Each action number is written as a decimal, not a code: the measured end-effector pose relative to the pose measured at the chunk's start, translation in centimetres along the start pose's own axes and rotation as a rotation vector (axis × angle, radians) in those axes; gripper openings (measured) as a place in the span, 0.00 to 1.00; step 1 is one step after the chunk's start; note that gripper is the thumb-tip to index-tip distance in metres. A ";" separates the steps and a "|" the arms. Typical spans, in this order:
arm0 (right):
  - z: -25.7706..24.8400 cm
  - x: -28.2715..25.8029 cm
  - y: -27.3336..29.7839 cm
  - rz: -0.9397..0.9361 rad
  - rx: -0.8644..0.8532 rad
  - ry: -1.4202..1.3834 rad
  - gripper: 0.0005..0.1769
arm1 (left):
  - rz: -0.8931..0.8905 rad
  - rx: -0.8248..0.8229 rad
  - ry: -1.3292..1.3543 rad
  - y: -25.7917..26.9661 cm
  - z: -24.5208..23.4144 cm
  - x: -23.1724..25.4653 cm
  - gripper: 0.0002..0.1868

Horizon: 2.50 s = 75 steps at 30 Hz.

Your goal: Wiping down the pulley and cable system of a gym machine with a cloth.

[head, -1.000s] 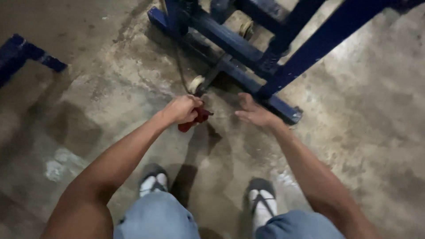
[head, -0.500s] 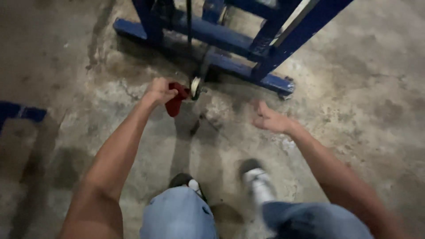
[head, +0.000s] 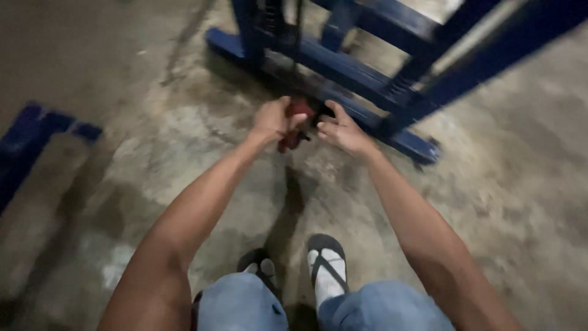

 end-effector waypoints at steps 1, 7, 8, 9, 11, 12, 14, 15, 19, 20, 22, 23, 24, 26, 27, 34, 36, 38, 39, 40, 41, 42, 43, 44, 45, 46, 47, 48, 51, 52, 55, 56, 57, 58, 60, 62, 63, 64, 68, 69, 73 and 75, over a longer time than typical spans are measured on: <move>1.2 -0.3 -0.6 -0.004 -0.032 0.004 0.49 | -0.021 0.019 -0.017 0.1 0.0 -1.4 0.30; 3.0 -3.1 1.2 -0.083 -0.192 0.030 0.45 | 0.121 -0.054 0.173 -1.6 -2.3 0.0 0.27; 2.1 -2.8 1.7 -0.014 -0.150 0.086 0.45 | 0.072 -0.115 0.155 -1.8 -2.5 0.4 0.26; 1.6 -3.1 1.7 0.045 -0.115 0.150 0.45 | 0.025 -0.162 0.132 -2.2 -3.4 0.5 0.26; -0.2 -2.4 -0.3 -0.008 -0.117 0.119 0.45 | -0.041 -0.151 0.149 -2.4 -5.0 1.4 0.25; -1.0 -1.6 -1.1 -0.052 -0.111 0.082 0.45 | -0.107 -0.153 0.170 -2.0 -5.5 1.7 0.24; 0.9 -4.3 1.4 -0.064 -0.126 0.147 0.43 | -0.112 -0.140 0.241 -1.3 -5.9 1.5 0.23; 1.5 -6.1 2.2 -0.083 -0.130 0.221 0.40 | -0.104 -0.124 0.317 -2.0 -6.2 1.6 0.21; 3.1 -2.2 1.1 -0.163 -0.256 0.088 0.39 | -0.081 -0.120 0.353 -2.9 -4.4 -0.7 0.20; 3.2 -1.7 1.6 -0.184 -0.241 0.116 0.36 | -0.147 -0.119 0.328 -3.1 -3.4 -1.9 0.19; 2.5 -0.9 1.7 -0.209 -0.208 0.147 0.32 | -0.193 -0.127 0.306 -3.6 -0.2 -5.6 0.18; 1.3 -0.2 1.2 -0.162 -0.091 0.173 0.32 | -0.167 -0.111 0.461 -4.0 2.1 -8.1 0.14; 0.1 0.5 0.8 -0.112 0.026 0.196 0.33 | -0.142 -0.098 0.617 -4.4 4.3 -10.5 0.12; -2.1 3.3 -0.9 -0.071 0.090 0.007 0.34 | -0.092 -0.122 0.766 -5.8 5.9 -11.2 0.12; -3.0 5.2 -1.6 -0.025 0.127 -0.181 0.35 | -0.067 -0.129 0.910 -5.9 6.7 -11.7 0.14; -1.2 5.7 -0.6 -0.066 0.251 -0.087 0.34 | -0.445 -0.378 0.969 -7.2 11.9 -9.7 0.17; 0.4 5.1 0.2 0.056 0.315 -0.007 0.35 | -0.363 -0.446 0.753 -7.3 13.6 -10.4 0.22; -1.0 8.9 -1.8 0.051 0.301 -0.004 0.34 | -0.306 -0.453 0.576 -7.6 14.4 -10.8 0.23; -1.7 10.9 -2.8 0.046 0.273 -0.009 0.33 | -0.259 -0.451 0.389 -7.6 14.6 -11.1 0.24; -0.7 9.0 -2.6 0.050 0.278 0.001 0.33 | -0.256 -0.450 0.401 -7.6 15.3 -11.2 0.24; 0.1 7.4 -2.3 0.078 0.311 0.011 0.31 | -0.208 -0.453 0.387 -7.5 15.9 -11.0 0.25; 0.9 5.9 -1.9 0.105 0.345 0.022 0.29 | -0.159 -0.455 0.373 -7.3 16.6 -10.7 0.25; -0.1 7.6 -3.4 0.105 0.342 0.036 0.29 | -0.161 -0.445 0.383 -7.7 17.5 -10.7 0.25; -1.3 9.3 -4.8 0.068 0.368 -0.128 0.28 | -0.161 -0.443 0.380 -8.0 18.4 -10.7 0.25; -2.1 11.3 -6.4 0.037 0.383 -0.295 0.29 | -0.172 -0.440 0.374 -7.9 19.2 -11.2 0.26; -2.3 10.9 -6.6 0.044 0.370 -0.285 0.29 | -0.184 -0.428 0.380 -7.8 19.3 -11.3 0.26; -2.5 10.6 -6.7 0.051 0.403 -0.225 0.25 | -0.200 -0.385 0.361 -7.7 19.1 -11.6 0.27; -2.9 10.2 -6.7 0.056 0.435 -0.165 0.21 | -0.216 -0.341 0.341 -7.6 19.0 -11.8 0.28; -2.9 10.7 -7.2 0.173 0.492 -0.322 0.19 | -0.242 -0.352 0.355 -7.3 17.6 -11.2 0.27; -2.7 10.8 -7.5 0.171 0.485 -0.316 0.19 | -0.245 -0.343 0.356 -7.5 16.6 -10.7 0.27; -2.7 12.5 -8.0 0.176 0.501 -0.453 0.15 | -0.244 -0.482 0.401 -7.7 16.5 -10.1 0.24; -2.8 13.1 -8.4 0.137 0.457 -0.587 0.14 | -0.220 -0.527 0.429 -7.9 17.7 -10.4 0.22; -3.1 13.9 -8.6 0.097 0.414 -0.722 0.14 | -0.192 -0.574 0.458 -8.0 18.9 -10.6 0.21; -3.1 13.1 -8.7 0.093 0.414 -0.725 0.14 | -0.189 -0.575 0.454 -8.4 20.2 -11.3 0.21; -2.4 12.2 -8.6 0.194 0.424 -0.715 0.19 | -0.109 -0.596 0.521 -8.7 22.5 -12.4 0.19; -1.1 9.7 -7.8 0.208 0.457 -0.628 0.17 | -0.096 -0.618 0.498 -8.9 20.7 -11.3 0.19; -0.6 8.5 -7.1 0.225 0.494 -0.534 0.17 | -0.084 -0.640 0.484 -8.9 20.0 -10.6 0.19; -1.0 9.1 -7.4 0.222 0.495 -0.539 0.17 | -0.082 -0.643 0.479 -8.9 20.4 -10.8 0.19; -2.1 10.9 -8.6 0.175 0.505 -0.607 0.15 | -0.121 -0.675 0.503 -8.9 20.8 -11.2 0.19; -2.4 11.5 -8.7 0.194 0.545 -0.643 0.14 | -0.128 -0.682 0.505 -8.8 20.6 -11.2 0.18; -4.9 14.3 -11.3 0.074 0.506 -0.600 0.09 | -0.186 -0.694 0.465 -8.0 19.5 -10.5 0.18; -3.3 11.1 -9.7 0.167 0.603 -0.471 0.07 | -0.131 -0.617 0.487 -8.2 20.1 -10.9 0.20</move>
Point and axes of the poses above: each hand's wrist, its own y-axis away from the middle knuckle, its own z-axis out of the palm, x = y × z, the point moved 6 cm from there along -y, towards the middle knuckle, and after that the axes turned 4 degrees about z, right-handed, at the moved point
